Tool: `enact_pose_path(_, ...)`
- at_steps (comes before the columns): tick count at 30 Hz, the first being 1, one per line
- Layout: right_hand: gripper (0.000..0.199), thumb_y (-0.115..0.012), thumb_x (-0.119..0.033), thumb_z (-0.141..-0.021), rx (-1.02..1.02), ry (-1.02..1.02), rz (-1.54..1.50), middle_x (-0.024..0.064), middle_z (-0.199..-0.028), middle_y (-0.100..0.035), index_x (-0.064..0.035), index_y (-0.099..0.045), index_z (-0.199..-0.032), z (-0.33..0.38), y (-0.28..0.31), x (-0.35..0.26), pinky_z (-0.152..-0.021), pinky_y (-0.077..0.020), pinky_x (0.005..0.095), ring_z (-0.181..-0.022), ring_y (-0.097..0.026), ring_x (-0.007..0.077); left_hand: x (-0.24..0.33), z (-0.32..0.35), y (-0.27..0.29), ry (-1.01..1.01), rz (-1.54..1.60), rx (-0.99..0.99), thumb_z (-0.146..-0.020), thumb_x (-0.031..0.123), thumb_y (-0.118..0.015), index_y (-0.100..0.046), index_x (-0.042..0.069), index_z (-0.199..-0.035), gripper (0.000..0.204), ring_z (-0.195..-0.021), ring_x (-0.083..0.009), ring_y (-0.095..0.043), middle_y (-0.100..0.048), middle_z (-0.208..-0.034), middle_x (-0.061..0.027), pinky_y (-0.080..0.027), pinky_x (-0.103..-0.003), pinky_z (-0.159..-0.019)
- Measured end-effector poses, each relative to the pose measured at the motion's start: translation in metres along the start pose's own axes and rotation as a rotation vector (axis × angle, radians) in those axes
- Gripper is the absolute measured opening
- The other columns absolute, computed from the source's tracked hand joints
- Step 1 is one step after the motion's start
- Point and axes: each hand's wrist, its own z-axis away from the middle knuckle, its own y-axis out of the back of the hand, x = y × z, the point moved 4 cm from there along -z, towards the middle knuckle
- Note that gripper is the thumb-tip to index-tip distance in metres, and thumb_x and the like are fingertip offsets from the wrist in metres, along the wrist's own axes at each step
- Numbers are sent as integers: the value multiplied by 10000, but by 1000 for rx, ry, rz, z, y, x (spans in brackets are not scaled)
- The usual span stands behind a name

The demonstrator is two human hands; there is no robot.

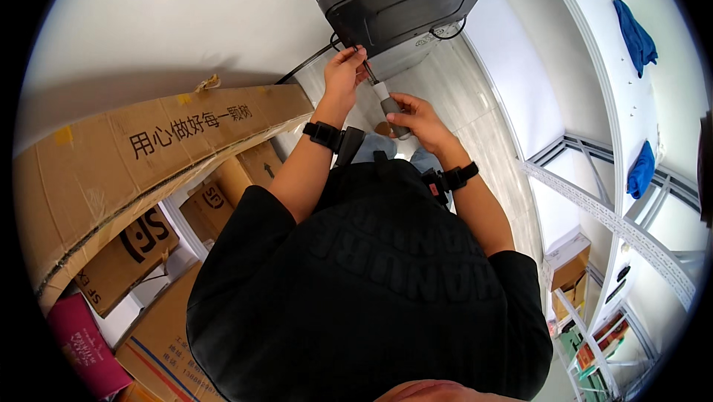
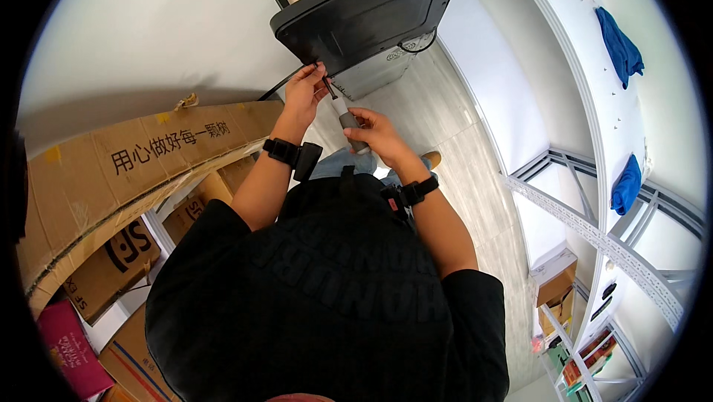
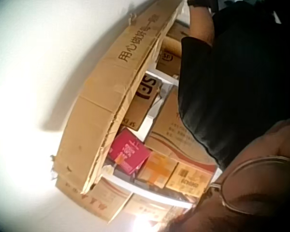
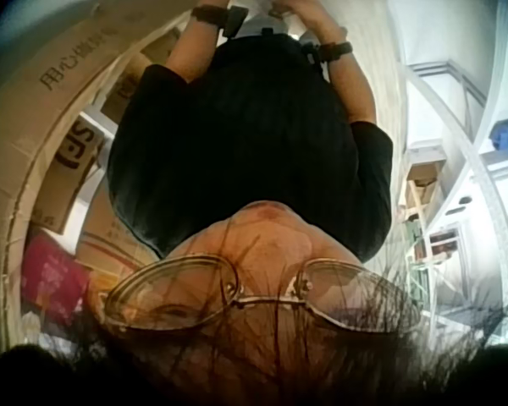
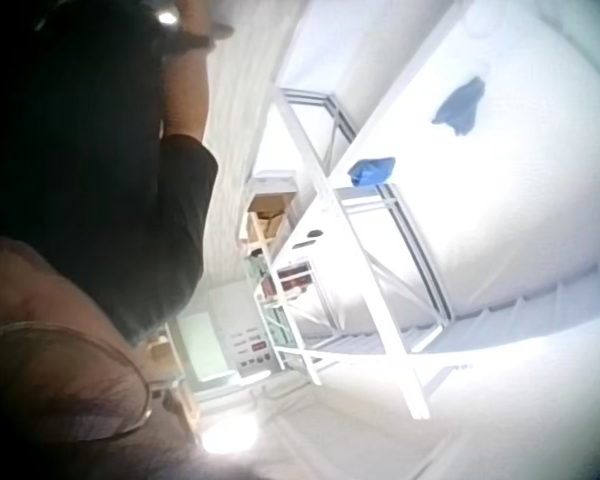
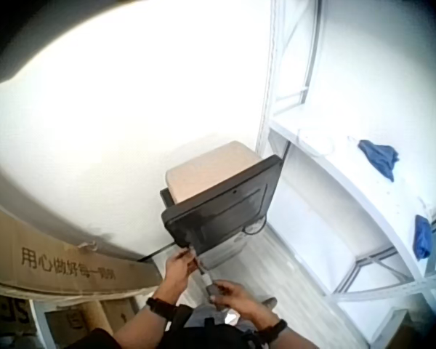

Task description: The person uses a screwdriver to fasten screws into the back panel of a wall-mounted appliance. They repeatedly place screws into holes and tighten them, working along the edges and center of the unit's rear casing.

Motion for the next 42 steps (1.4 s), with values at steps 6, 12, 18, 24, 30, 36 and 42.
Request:
enact_pose_path(6,523,-674,-43,-810,-6,-19,-49,95,-1013,-566,55,-459,-1276,0,-2,-1,-638,-542,313,-824,-585,176,-1,-2,2,2,6,-4,-879,158,-639,-622,114,-961,95,-723,-96,-586,-613,-820,22,-468,-243,-633)
enact_pose_path(12,511,-649,-65,-838,-4,-38,-64,84,-1065,-576,43,-452,-1297,-1,-2,3,-660,-548,318,-854,-601,173,-1,-6,5,-12,30,-25,-864,153,-662,-615,103,-928,93,-694,-108,-593,-614,-799,16,-478,-247,-618)
enact_pose_path(18,468,-566,-83,-891,-45,-72,-210,109,-1039,-586,45,-424,-1319,-1,-2,7,-646,-552,319,-837,-614,192,0,-5,4,-19,52,-8,-833,151,-700,-616,99,-883,111,-636,-111,-585,-603,-758,21,-474,-253,-587)
enact_pose_path(24,463,-518,-86,-914,-43,-57,-266,136,-1042,-589,41,-390,-1341,1,-1,5,-637,-550,306,-822,-613,199,1,-8,6,-14,-19,3,-832,183,-711,-595,119,-862,135,-644,-94,-581,-609,-748,27,-480,-224,-579)
enact_pose_path(30,454,-586,-61,-877,22,23,-142,83,-1021,-570,-31,-461,-1313,-3,0,8,-632,-544,291,-806,-592,164,0,-9,7,-13,22,-19,-835,163,-703,-609,107,-881,118,-669,-105,-590,-616,-773,17,-484,-240,-608)
enact_pose_path(36,463,-625,20,-824,135,171,119,55,-1007,-530,-40,-500,-1266,1,-6,1,-628,-540,267,-826,-562,142,1,-9,6,-6,53,-42,-841,129,-688,-628,78,-911,105,-688,-126,-617,-634,-805,-7,-503,-255,-613)
enact_pose_path(42,486,-635,47,-801,197,222,305,47,-1013,-536,-39,-491,-1258,9,-16,-8,-651,-535,252,-891,-543,129,1,-9,7,-11,60,-56,-855,109,-667,-625,61,-931,98,-707,-143,-627,-646,-832,-31,-516,-266,-632)
